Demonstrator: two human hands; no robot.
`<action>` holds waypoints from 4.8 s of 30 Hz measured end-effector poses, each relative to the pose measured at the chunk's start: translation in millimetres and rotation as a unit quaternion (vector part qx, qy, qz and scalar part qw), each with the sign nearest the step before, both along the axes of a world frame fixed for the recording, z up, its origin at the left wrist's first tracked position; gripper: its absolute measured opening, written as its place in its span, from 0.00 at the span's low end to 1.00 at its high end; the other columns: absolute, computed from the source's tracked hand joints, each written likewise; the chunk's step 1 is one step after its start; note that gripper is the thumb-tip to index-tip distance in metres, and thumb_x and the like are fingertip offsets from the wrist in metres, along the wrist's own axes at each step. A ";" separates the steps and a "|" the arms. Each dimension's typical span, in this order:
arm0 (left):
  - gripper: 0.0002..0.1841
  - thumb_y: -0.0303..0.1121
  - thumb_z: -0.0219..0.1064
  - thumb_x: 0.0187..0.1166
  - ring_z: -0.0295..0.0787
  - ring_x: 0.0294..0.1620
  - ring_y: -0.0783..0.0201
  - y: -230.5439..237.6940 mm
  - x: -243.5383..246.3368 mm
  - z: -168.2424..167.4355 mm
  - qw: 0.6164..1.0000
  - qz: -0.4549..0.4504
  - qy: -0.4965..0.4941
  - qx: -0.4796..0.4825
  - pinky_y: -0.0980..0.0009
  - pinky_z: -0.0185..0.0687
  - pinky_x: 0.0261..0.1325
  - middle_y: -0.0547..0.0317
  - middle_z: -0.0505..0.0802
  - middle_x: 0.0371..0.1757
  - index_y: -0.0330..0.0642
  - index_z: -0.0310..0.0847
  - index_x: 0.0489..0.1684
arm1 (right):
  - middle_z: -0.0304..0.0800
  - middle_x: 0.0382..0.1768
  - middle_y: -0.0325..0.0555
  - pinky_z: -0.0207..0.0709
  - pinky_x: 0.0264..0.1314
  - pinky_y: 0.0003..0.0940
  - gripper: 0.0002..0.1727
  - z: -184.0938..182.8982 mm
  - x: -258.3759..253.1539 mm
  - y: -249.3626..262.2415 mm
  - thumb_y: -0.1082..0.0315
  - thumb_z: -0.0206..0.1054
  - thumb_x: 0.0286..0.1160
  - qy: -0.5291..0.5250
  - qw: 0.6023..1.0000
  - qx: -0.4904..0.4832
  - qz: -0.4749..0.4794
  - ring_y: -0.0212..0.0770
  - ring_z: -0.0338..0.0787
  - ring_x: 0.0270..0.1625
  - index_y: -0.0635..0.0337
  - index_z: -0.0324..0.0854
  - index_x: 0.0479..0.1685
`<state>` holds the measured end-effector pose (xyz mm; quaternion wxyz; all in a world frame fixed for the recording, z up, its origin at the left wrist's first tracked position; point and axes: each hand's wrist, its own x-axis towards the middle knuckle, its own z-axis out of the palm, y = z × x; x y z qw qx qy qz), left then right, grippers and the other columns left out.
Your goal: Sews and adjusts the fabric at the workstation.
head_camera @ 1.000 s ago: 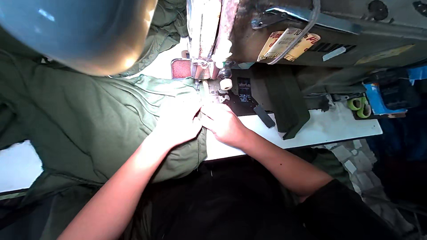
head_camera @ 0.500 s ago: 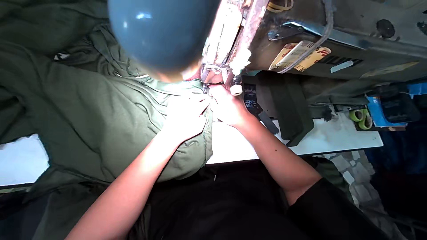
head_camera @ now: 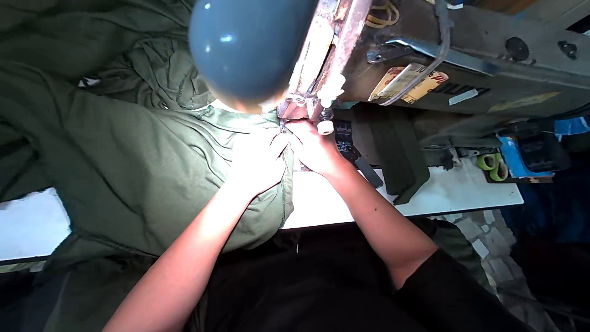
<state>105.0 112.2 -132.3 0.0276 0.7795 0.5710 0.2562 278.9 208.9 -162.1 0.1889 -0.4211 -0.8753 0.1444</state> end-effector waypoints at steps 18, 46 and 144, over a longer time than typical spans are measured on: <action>0.24 0.35 0.54 0.71 0.83 0.73 0.40 0.1 0.0 0.4 1.000 0.003 0.005 -0.007 0.36 0.76 0.63 0.42 0.88 0.70 0.44 0.89 0.62 | 0.57 0.87 0.77 0.48 0.91 0.66 0.29 27.3 259.5 -46.1 0.65 0.52 0.87 0.048 0.917 0.230 -0.321 0.76 0.54 0.91 0.70 0.68 0.84; 0.27 0.35 0.54 0.73 0.80 0.76 0.37 -3.6 3.3 -0.4 1.000 -0.005 0.027 -0.015 0.35 0.73 0.70 0.38 0.85 0.74 0.37 0.84 0.71 | 0.79 0.74 0.56 0.71 0.81 0.38 0.19 96.9 165.9 -86.9 0.71 0.53 0.86 0.227 0.910 0.321 -0.134 0.40 0.75 0.81 0.71 0.74 0.69; 0.20 0.30 0.50 0.88 0.92 0.57 0.64 -50.1 61.7 42.9 0.946 -0.012 -0.315 -0.080 0.65 0.84 0.62 0.45 0.94 0.59 0.30 0.85 0.65 | 0.92 0.45 0.58 0.81 0.59 0.49 0.07 77.9 60.5 -52.9 0.74 0.67 0.74 0.168 0.961 0.208 -0.077 0.56 0.90 0.53 0.66 0.90 0.38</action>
